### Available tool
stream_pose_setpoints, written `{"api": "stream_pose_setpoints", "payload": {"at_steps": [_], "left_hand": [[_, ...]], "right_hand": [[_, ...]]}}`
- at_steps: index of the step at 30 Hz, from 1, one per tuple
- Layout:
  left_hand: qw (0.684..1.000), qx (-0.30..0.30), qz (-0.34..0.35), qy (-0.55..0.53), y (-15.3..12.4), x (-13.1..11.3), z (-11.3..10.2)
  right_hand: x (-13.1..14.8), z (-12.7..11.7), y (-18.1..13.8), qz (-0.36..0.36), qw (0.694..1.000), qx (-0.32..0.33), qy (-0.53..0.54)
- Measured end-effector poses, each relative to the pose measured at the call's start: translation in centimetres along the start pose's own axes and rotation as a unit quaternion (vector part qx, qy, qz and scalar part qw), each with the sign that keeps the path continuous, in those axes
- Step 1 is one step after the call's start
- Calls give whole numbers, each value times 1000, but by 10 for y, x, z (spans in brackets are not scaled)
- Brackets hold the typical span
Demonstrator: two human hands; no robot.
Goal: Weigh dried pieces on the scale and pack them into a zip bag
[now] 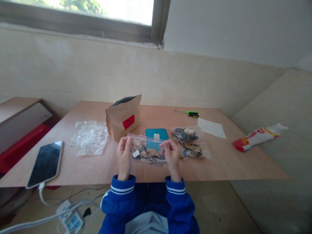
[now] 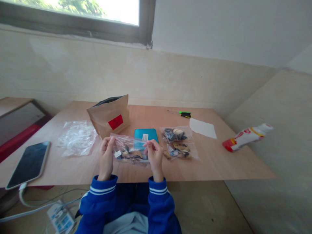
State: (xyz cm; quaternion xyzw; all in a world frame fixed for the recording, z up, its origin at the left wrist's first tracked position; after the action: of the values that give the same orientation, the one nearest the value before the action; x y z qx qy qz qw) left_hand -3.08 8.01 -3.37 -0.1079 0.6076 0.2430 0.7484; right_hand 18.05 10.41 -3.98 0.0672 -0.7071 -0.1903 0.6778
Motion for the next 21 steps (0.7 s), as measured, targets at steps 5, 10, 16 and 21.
{"api": "stream_pose_setpoints", "payload": {"at_steps": [5,10,16,21], "left_hand": [[999,1,18,44,-3,3,0],[999,-2,17,33,-4,6,2],[1000,-15,-5,11,-3,9,1],[999,37,-35,-6,-2,14,7]], "right_hand": [[0,-7,-2,25,998,-52,3],[-1,-4,0,35,998,6,43],[-7,-8,1,74,995,6,69],[-5,-15,1,67,996,-50,30]]}}
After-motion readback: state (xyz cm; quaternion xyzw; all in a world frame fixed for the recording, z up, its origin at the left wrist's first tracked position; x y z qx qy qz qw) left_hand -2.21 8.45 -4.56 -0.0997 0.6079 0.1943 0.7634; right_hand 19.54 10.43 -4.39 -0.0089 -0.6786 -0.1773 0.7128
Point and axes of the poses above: each hand's wrist, its own y-axis towards the middle knuckle, its own z-axis out of the palm, x = y × z, the point moved 7 cm from there along y, towards the middle knuckle, and after that the axes turned 3 degrees about -z, right-handed, at the moved point
